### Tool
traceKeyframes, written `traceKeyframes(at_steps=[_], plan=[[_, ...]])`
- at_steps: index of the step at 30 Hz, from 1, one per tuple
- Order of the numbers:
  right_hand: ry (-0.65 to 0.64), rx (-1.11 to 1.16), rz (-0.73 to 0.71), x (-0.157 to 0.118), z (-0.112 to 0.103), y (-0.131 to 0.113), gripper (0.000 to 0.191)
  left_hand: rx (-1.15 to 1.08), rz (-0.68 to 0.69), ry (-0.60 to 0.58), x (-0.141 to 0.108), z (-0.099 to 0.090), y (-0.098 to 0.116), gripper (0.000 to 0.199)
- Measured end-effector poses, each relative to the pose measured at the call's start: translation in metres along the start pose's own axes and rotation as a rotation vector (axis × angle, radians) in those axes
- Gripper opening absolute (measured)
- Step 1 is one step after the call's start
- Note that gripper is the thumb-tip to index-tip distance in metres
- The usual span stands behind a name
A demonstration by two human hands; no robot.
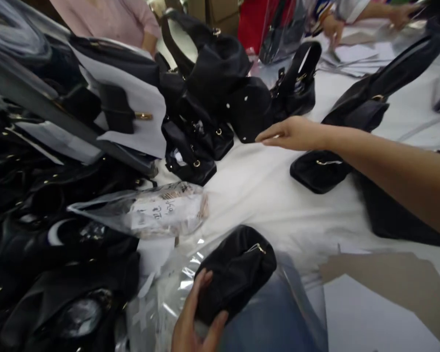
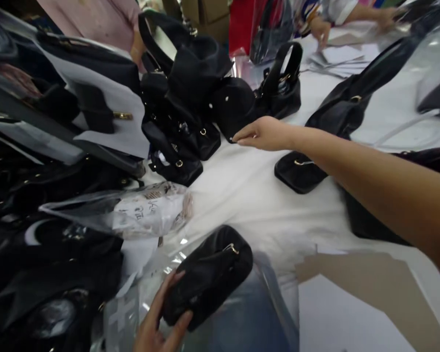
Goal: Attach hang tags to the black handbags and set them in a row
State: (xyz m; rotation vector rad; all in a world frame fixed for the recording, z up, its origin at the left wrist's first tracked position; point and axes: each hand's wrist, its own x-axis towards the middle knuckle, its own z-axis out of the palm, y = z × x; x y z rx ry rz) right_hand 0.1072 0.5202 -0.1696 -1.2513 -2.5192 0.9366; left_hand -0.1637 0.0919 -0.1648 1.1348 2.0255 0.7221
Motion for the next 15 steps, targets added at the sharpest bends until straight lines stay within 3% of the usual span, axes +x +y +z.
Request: traceKeyframes(at_steps=[4, 6, 8, 11, 15], plan=[[-0.47, 0.193, -0.139, -0.073, 0.04, -0.071, 0.045, 0.01, -0.071, -0.08, 0.003, 0.003, -0.018, 0.063], [-0.57, 0.23, -0.188, -0.106, 0.063, -0.097, 0.052, 0.003, -0.079, -0.102, 0.006, 0.002, -0.02, 0.059], [-0.535, 0.284, -0.237, -0.13, 0.089, -0.116, 0.057, -0.044, -0.072, -0.125, 0.007, 0.002, -0.019, 0.051], [-0.425, 0.32, -0.28, -0.149, 0.126, -0.131, 0.046, -0.131, -0.056, -0.144, 0.009, 0.002, -0.012, 0.038], [-0.27, 0.282, -0.248, -0.161, 0.141, -0.145, 0.026, -0.162, -0.02, -0.101, 0.002, -0.003, 0.0, 0.035]])
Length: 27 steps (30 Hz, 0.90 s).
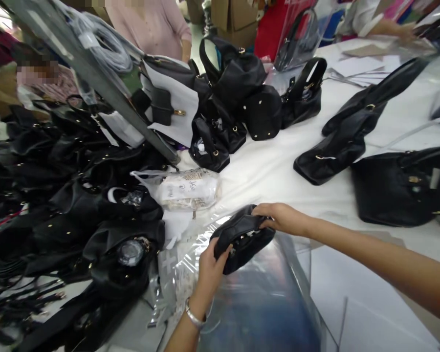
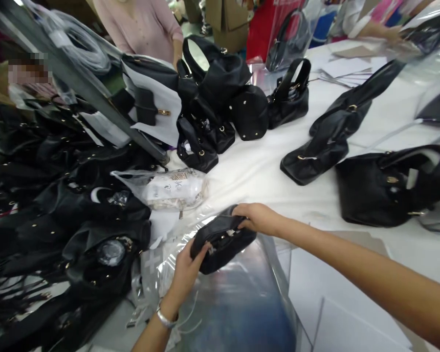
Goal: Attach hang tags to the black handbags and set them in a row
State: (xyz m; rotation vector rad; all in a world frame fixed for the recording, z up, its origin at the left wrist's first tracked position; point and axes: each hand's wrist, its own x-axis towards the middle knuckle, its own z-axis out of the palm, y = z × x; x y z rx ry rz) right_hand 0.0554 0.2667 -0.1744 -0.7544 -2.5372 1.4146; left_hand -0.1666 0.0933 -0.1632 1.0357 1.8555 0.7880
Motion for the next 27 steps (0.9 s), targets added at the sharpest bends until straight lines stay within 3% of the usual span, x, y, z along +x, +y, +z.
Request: traceKeyframes(at_steps=[8, 12, 19, 23, 27], plan=[[0.097, 0.075, 0.073, -0.045, -0.001, -0.05, 0.024, -0.074, 0.06, -0.018, -0.051, -0.021, 0.024, 0.035], [0.068, 0.098, 0.16, -0.063, 0.024, -0.039, 0.033, -0.091, 0.072, -0.045, -0.064, -0.016, 0.007, 0.033], [0.166, 0.068, 0.274, -0.082, 0.072, -0.024, 0.029, -0.161, 0.077, -0.077, -0.082, -0.006, -0.032, 0.035], [0.227, 0.017, 0.265, -0.09, 0.081, -0.041, 0.034, -0.18, 0.132, -0.1, -0.089, -0.006, -0.036, 0.035], [0.261, -0.126, 0.126, -0.094, 0.075, -0.08, 0.045, -0.129, 0.231, -0.086, -0.094, -0.007, -0.028, 0.031]])
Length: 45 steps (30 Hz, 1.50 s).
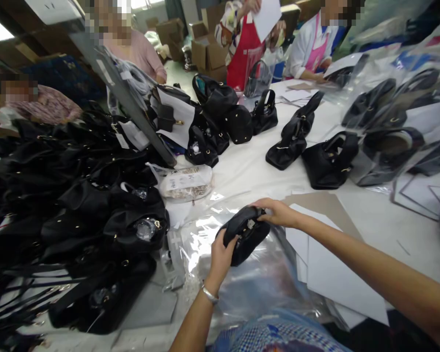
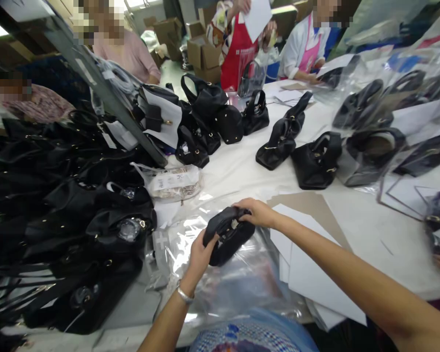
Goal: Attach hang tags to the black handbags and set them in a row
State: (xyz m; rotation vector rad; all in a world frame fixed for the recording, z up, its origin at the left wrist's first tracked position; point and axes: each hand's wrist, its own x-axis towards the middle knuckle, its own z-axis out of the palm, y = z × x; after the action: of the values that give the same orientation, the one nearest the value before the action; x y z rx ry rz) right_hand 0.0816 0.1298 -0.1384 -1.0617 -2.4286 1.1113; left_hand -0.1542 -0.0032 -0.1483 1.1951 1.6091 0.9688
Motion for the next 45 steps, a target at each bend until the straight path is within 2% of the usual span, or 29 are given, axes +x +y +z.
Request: traceKeyframes(at_steps=[3, 7, 10, 13, 16, 19, 21, 24, 27, 30, 33, 36, 38, 41, 43, 45], plan=[[0.025, -0.213, -0.044, -0.001, -0.012, -0.028, 0.046, 0.032, 0.068, 0.016, 0.001, 0.0, 0.013, 0.027], [0.093, -0.408, 0.119, 0.003, -0.023, -0.043, 0.035, 0.005, 0.123, 0.045, 0.006, 0.006, 0.031, 0.026], [0.127, -0.396, 0.221, 0.008, -0.031, -0.038, 0.029, -0.017, 0.161, 0.028, 0.014, 0.015, 0.042, 0.026], [0.178, -0.368, 0.208, 0.014, -0.035, -0.029, 0.03, -0.072, 0.155, -0.031, 0.026, 0.022, 0.05, 0.036], [0.212, -0.341, 0.108, 0.018, -0.03, -0.02, 0.033, -0.236, 0.078, -0.185, 0.041, 0.026, 0.056, 0.045], [0.225, -0.314, 0.037, 0.019, -0.018, -0.013, 0.035, -0.354, -0.025, -0.364, 0.053, 0.03, 0.062, 0.038], [0.236, -0.292, 0.04, 0.017, -0.01, -0.009, 0.038, -0.344, -0.05, -0.425, 0.058, 0.033, 0.065, 0.035], [0.249, -0.264, 0.075, 0.012, -0.004, -0.007, 0.044, -0.329, -0.073, -0.429, 0.06, 0.038, 0.066, 0.033], [0.266, -0.252, 0.087, 0.009, -0.009, -0.009, 0.046, -0.334, -0.098, -0.392, 0.064, 0.044, 0.067, 0.034], [0.253, -0.273, 0.065, 0.013, -0.025, -0.01, 0.042, -0.356, -0.094, -0.386, 0.072, 0.051, 0.077, 0.037], [0.22, -0.333, 0.05, 0.019, -0.052, -0.004, 0.038, -0.4, -0.085, -0.411, 0.085, 0.062, 0.095, 0.042], [0.27, -0.381, 0.052, 0.027, -0.087, 0.015, 0.034, -0.361, 0.028, -0.382, 0.101, 0.075, 0.107, 0.044], [0.35, -0.39, 0.098, 0.031, -0.112, 0.037, 0.032, -0.297, 0.096, -0.323, 0.115, 0.081, 0.104, 0.047], [0.471, -0.379, 0.198, 0.036, -0.145, 0.078, 0.034, -0.227, 0.099, -0.287, 0.14, 0.086, 0.087, 0.053], [0.534, -0.372, 0.257, 0.039, -0.158, 0.105, 0.035, -0.197, 0.094, -0.292, 0.16, 0.091, 0.073, 0.057], [0.581, -0.363, 0.302, 0.04, -0.161, 0.128, 0.036, -0.138, 0.091, -0.313, 0.181, 0.101, 0.062, 0.065]])
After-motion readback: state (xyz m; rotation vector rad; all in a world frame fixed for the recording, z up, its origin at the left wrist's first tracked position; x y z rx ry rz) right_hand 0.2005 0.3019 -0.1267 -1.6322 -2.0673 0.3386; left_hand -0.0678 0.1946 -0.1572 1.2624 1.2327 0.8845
